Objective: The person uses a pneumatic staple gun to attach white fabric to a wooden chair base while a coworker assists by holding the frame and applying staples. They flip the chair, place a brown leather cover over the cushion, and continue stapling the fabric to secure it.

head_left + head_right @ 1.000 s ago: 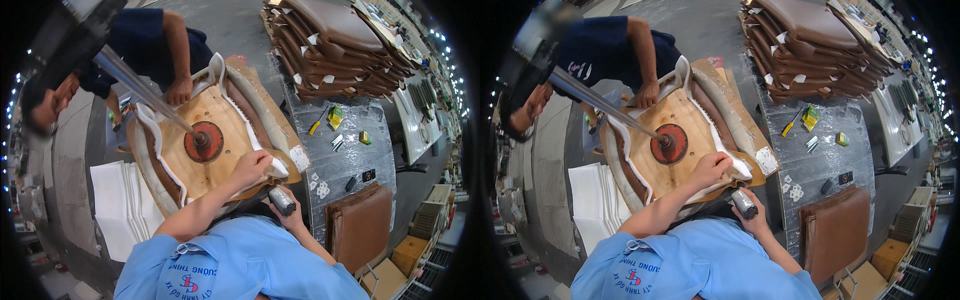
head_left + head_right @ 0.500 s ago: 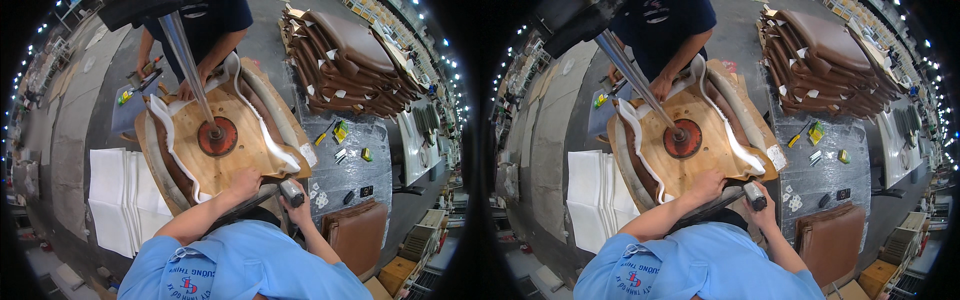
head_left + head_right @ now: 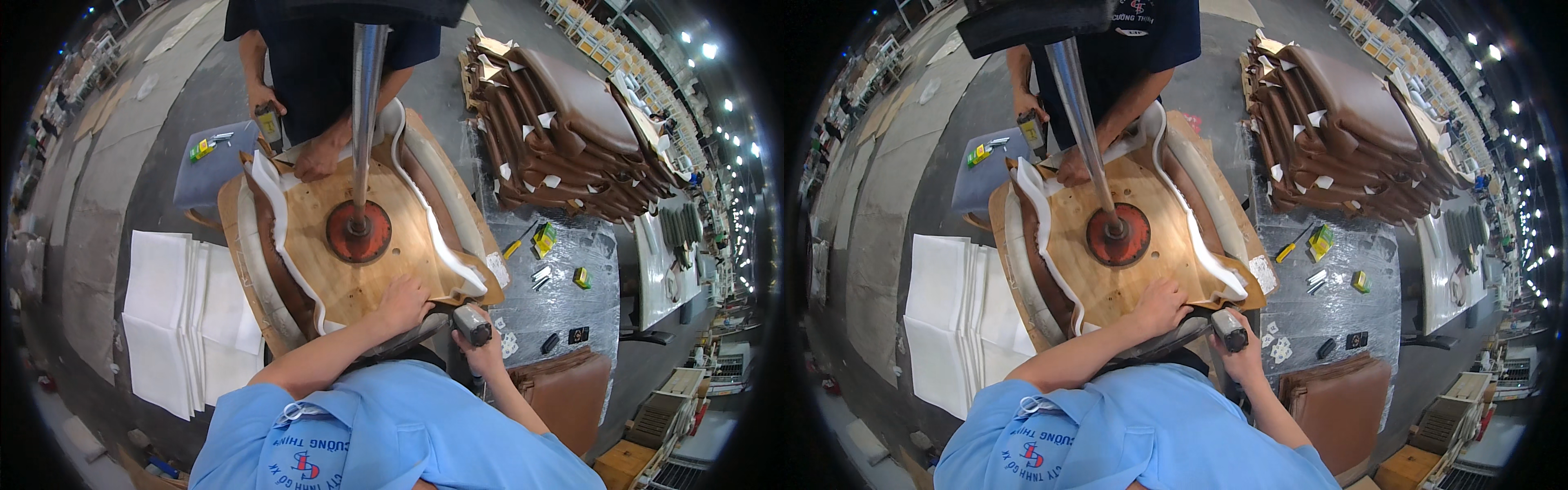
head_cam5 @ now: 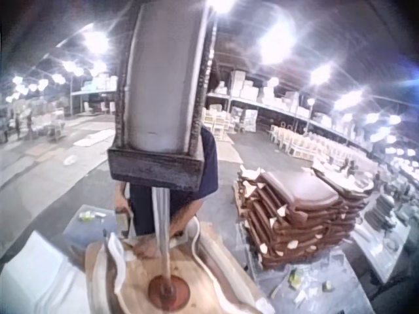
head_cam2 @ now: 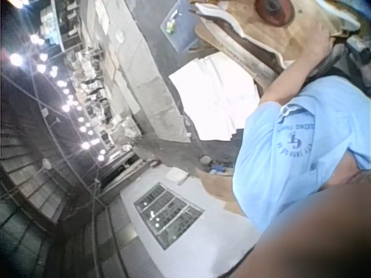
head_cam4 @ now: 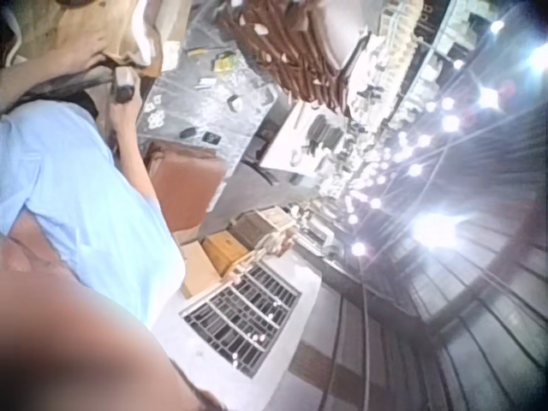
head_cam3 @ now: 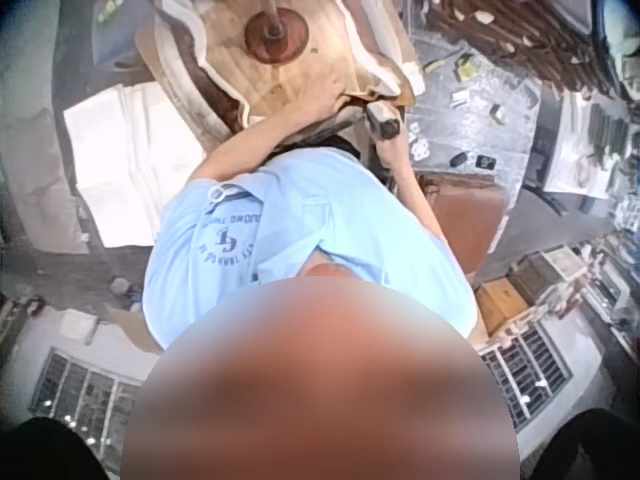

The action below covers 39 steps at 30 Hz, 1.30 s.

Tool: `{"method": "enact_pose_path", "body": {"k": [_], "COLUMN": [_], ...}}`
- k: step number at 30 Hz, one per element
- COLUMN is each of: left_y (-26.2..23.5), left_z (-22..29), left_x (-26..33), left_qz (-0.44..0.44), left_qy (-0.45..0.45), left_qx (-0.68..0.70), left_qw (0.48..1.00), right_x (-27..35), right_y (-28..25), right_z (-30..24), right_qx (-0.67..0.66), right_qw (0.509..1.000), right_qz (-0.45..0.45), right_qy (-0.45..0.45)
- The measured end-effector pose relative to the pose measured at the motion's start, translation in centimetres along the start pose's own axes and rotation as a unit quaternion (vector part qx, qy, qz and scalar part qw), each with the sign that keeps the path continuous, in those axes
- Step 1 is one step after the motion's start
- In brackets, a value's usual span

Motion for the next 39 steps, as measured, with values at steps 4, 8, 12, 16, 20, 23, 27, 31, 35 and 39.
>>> {"method": "enact_pose_path", "body": {"k": [4, 8, 12, 16, 20, 23, 27, 31, 35, 39], "left_y": [1.1, 0.9, 0.8, 1.0, 0.4, -0.2, -0.6, -0.5, -0.8, -0.6], "left_z": [0.0, 0.0, -0.5, -0.7, -1.0, -1.5, -2.0, -2.6, -2.9, -3.0], "left_x": [0.6, 0.0, 0.0, 0.5, 0.7, 0.7, 0.8, 0.5, 0.8, 1.0], "left_qz": [-0.052, -0.013, 0.019, 0.026, 0.076, 0.105, 0.126, 0.127, 0.165, 0.173], "left_qy": [-0.018, -0.023, -0.029, -0.033, -0.043, -0.07, -0.096, -0.113, -0.12, -0.128], "left_qx": [-0.037, -0.025, -0.006, 0.009, 0.032, 0.035, 0.044, 0.051, 0.042, 0.043], "left_qw": [0.998, 0.999, 0.999, 0.999, 0.996, 0.991, 0.986, 0.984, 0.978, 0.976], "right_x": [-0.3, -0.7, -1.1, -1.3, -1.7, -1.9, -2.4, -4.7, -7.0, -8.8], "right_y": [-0.1, -0.4, -0.4, -0.5, -0.4, -0.5, 0.0, 1.4, 2.7, 3.7], "right_z": [0.6, 1.1, -0.6, 0.1, 0.0, -0.7, -1.4, -2.8, -4.7, -6.0], "right_qx": [0.005, 0.037, 0.072, 0.034, 0.02, 0.029, 0.021, 0.007, 0.038, 0.083], "right_qw": [1.0, 0.996, 0.996, 0.992, 0.991, 0.992, 0.985, 0.973, 0.97, 0.964], "right_qz": [-0.008, -0.016, -0.04, -0.061, -0.066, -0.07, -0.1, -0.156, -0.171, -0.185], "right_qy": [0.025, 0.078, 0.014, 0.106, 0.117, 0.1, 0.138, 0.172, 0.169, 0.172]}}
Point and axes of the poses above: each hand's wrist, its own x-axis away from the middle knuckle, its own y-axis out of the palm, z = x × y, the point moved 8 cm from there along -x, towards the middle knuckle, and after that the axes turned 8 degrees about -x, right-handed, at the moved point
